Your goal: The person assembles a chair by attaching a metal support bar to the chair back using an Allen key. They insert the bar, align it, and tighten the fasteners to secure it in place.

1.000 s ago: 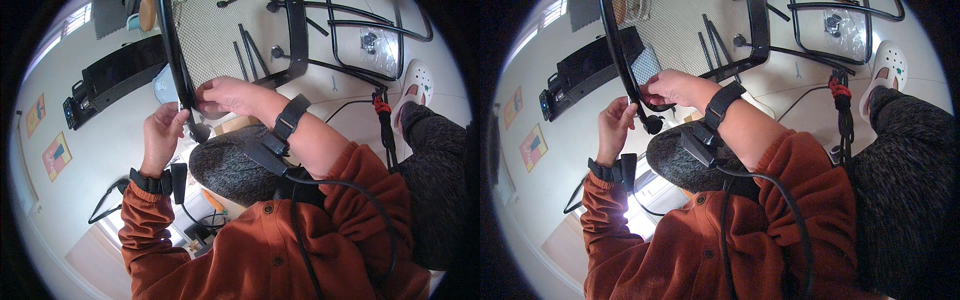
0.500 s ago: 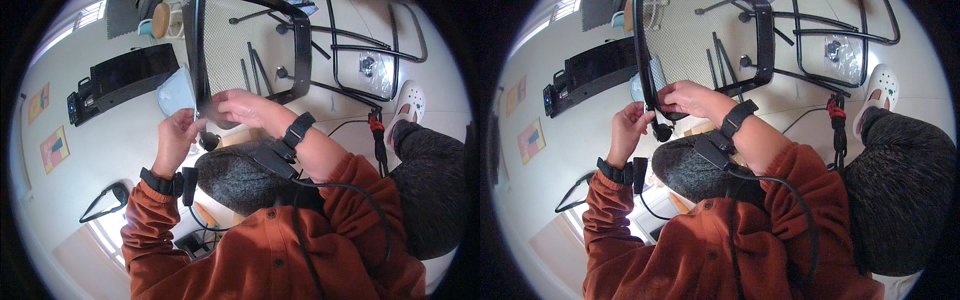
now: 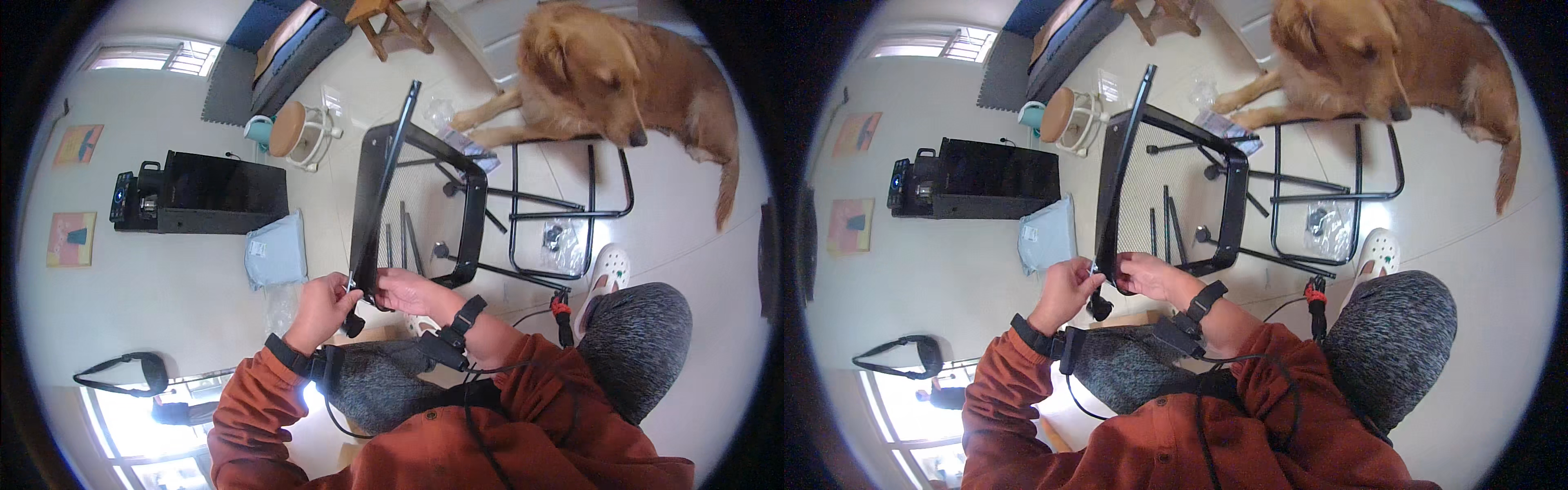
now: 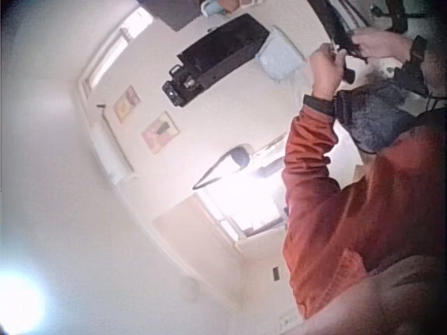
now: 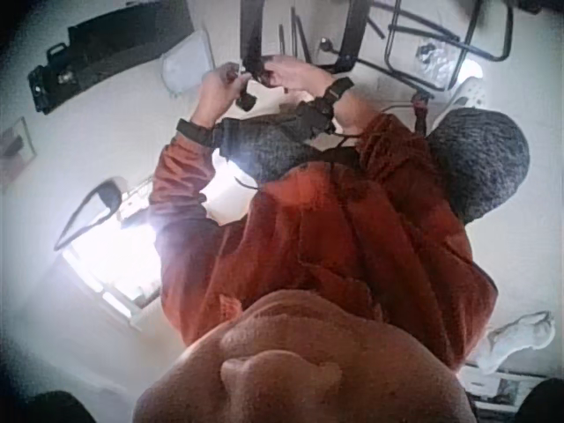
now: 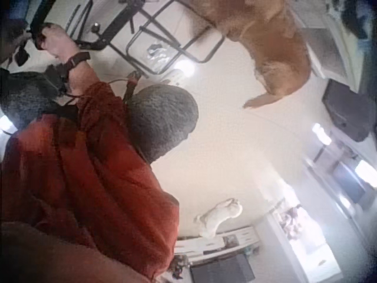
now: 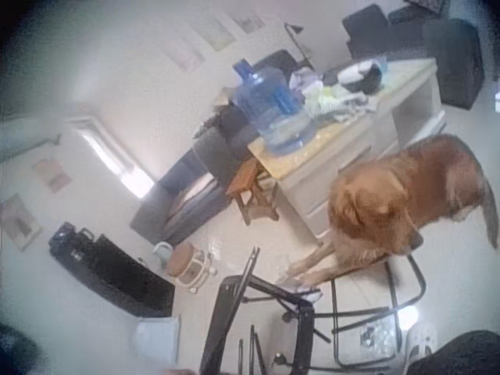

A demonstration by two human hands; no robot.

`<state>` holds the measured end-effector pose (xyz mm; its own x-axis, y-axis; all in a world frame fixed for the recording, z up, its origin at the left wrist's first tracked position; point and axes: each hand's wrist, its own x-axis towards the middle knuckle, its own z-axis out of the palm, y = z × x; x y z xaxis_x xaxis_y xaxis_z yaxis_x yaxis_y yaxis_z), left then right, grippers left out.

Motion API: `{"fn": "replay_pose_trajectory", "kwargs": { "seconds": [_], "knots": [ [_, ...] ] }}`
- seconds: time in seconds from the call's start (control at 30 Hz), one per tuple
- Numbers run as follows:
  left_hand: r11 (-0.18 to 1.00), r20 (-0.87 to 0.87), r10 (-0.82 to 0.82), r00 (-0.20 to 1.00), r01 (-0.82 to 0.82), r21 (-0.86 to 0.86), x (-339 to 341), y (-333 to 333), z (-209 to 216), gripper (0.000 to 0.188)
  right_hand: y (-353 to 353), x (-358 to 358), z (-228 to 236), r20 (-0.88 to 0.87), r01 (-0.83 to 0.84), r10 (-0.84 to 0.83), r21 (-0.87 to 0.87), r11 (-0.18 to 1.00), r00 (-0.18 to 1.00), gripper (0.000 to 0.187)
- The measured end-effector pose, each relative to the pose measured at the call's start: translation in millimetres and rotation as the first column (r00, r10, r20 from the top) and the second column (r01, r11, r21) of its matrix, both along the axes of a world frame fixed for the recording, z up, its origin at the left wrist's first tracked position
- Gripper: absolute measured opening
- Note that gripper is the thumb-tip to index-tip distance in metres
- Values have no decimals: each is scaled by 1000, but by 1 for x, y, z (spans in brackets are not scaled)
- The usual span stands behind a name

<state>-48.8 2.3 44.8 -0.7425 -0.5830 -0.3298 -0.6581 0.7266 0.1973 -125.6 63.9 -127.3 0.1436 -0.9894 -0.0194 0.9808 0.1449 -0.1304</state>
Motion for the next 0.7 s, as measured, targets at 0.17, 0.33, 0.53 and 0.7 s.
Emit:
{"fn": "replay_pose_trajectory", "kwargs": {
  "seconds": [0.17, 0.33, 0.53, 0.7],
  "knots": [
    [998, -90, -63, 994, 60, -30, 4, -2, -6, 22, 5, -3, 0, -53, 90, -89, 7, 996, 995, 21],
    [982, -95, -160, 982, 149, -117, 9, -7, -12, 22, -2, 1, -10, 3, 99, -99, -42, 994, 995, 21],
    [996, -104, -88, 991, 85, -34, 12, -18, -22, 24, -13, -4, -17, -58, 168, -171, -65, 984, 983, 19],
    [996, -133, -84, 988, 80, -30, 13, -18, -22, 24, -6, -2, -4, 50, 58, -61, 59, 997, 997, 16]
  ]
}}
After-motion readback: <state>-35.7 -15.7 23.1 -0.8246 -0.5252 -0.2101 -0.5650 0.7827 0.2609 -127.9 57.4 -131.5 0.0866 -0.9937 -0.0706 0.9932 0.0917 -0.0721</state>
